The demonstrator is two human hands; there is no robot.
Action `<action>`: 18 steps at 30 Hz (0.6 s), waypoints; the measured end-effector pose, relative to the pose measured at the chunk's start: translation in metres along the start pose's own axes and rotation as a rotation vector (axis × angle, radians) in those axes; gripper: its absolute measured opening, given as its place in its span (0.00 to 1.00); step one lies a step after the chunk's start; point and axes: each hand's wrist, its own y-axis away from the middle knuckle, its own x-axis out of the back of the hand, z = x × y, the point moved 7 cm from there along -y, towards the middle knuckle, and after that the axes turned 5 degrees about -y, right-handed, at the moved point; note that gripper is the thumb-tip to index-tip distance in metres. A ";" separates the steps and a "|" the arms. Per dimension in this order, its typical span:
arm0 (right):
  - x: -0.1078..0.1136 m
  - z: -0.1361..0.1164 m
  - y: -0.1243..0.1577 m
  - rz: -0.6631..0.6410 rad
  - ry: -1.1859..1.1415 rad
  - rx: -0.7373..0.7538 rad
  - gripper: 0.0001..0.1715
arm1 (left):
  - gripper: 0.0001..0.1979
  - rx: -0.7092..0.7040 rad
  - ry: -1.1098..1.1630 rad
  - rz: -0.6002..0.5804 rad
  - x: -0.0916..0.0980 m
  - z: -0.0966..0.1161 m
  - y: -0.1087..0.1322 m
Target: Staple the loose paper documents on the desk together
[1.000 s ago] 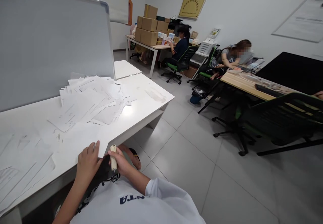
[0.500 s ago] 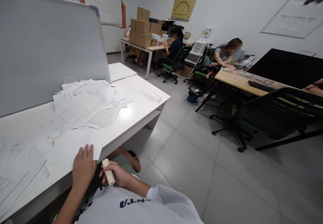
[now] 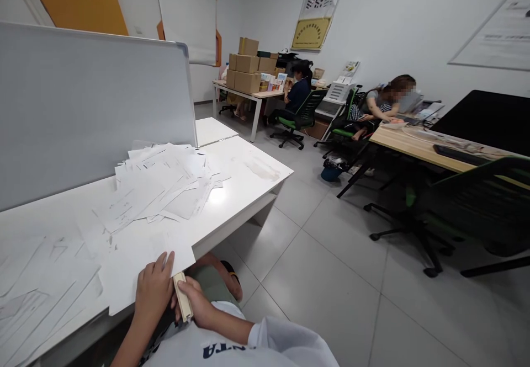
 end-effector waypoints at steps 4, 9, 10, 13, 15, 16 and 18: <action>0.001 -0.007 -0.002 0.035 -0.005 0.012 0.38 | 0.26 -0.020 0.000 0.055 -0.001 0.000 0.005; 0.009 -0.008 -0.005 0.083 -0.017 0.038 0.35 | 0.28 -0.031 0.024 0.076 -0.007 -0.003 0.010; 0.010 -0.007 -0.006 0.077 -0.010 0.035 0.35 | 0.28 -0.031 0.028 0.075 -0.008 -0.003 0.010; 0.010 -0.001 -0.007 0.024 0.017 0.016 0.36 | 0.27 -0.026 0.031 0.081 -0.008 -0.003 0.013; 0.008 0.002 -0.006 -0.011 0.028 0.014 0.36 | 0.27 -0.013 0.028 0.085 -0.008 -0.003 0.014; 0.007 0.002 -0.006 -0.022 0.033 0.017 0.36 | 0.28 -0.004 0.025 0.088 -0.008 -0.003 0.015; 0.006 0.003 -0.005 -0.029 0.051 0.021 0.36 | 0.28 0.006 0.019 0.106 -0.010 -0.004 0.016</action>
